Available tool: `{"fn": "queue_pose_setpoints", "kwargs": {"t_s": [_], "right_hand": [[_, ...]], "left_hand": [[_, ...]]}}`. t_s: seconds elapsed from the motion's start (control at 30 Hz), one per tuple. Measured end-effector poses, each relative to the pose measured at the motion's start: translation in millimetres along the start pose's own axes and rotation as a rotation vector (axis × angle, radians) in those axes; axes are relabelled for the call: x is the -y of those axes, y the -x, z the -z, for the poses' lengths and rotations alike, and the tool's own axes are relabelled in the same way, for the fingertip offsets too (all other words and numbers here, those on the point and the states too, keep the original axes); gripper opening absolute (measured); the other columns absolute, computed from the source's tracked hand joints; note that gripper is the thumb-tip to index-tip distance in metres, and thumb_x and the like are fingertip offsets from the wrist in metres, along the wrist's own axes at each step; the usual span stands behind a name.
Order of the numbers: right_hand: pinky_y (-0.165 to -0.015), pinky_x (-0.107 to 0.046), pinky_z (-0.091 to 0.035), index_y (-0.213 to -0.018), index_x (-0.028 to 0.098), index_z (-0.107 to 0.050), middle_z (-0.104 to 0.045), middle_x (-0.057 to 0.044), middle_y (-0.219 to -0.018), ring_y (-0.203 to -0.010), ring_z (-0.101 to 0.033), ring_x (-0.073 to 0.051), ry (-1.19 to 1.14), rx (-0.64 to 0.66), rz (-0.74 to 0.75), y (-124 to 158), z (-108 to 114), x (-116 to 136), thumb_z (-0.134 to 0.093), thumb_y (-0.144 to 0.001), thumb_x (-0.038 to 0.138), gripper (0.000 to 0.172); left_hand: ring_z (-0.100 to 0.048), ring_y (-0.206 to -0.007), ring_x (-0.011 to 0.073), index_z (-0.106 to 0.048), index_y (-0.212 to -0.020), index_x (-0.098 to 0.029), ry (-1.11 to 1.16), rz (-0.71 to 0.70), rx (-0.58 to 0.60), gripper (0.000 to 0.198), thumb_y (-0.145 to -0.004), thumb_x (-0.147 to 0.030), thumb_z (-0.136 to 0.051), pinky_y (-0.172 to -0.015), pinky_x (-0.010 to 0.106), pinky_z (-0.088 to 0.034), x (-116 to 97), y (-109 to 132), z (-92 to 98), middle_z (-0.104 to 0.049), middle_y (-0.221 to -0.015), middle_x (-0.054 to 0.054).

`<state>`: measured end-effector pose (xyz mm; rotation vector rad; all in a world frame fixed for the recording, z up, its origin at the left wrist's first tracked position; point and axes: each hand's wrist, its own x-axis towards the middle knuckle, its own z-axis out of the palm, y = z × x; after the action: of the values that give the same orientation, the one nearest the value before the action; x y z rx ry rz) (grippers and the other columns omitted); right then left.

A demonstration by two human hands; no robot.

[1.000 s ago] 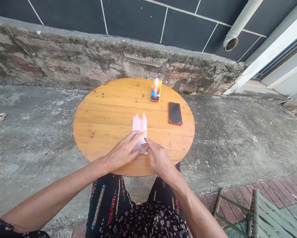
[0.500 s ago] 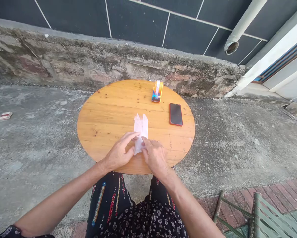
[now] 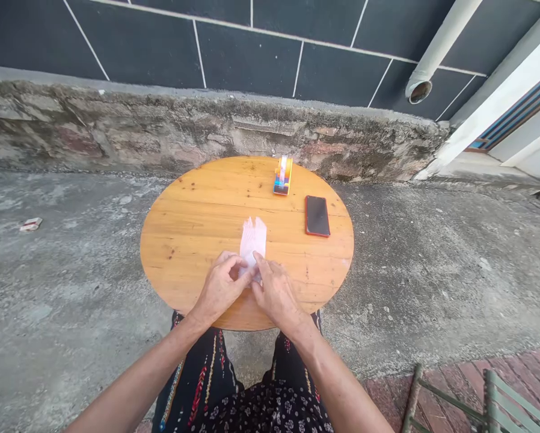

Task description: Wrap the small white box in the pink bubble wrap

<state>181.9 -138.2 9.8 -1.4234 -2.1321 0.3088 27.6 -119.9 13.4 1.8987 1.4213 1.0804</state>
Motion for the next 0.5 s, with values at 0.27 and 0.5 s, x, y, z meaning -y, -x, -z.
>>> {"fn": "queue_pose_setpoints", "kwargs": {"t_s": [0.27,0.5], "right_hand": [[-0.081,-0.041,-0.051,-0.143,0.022,-0.030,-0.065,-0.008,-0.103,-0.087,-0.061,-0.022,-0.183,0.015,0.044,-3,-1,-6,-0.060,-0.084,0.014,0.067],[-0.086,-0.042,-0.047,-0.138,0.023,-0.039,-0.066,-0.009,-0.106,-0.093,-0.062,-0.023,-0.237,-0.030,0.092,3,0,-12,-0.063,-0.084,0.018,0.059]], "left_hand": [[-0.058,-0.077,0.0145,-0.063,-0.083,-0.019,0.050,0.051,0.135,0.014,-0.085,-0.033,-0.060,-0.072,0.028,-0.049,1,-4,6.6,-0.057,-0.086,0.002],[-0.058,-0.092,0.0184,-0.062,-0.084,-0.021,-0.087,0.048,0.066,0.003,-0.082,-0.020,-0.060,-0.084,0.033,-0.049,-6,2,4.1,-0.058,-0.093,0.003]]}}
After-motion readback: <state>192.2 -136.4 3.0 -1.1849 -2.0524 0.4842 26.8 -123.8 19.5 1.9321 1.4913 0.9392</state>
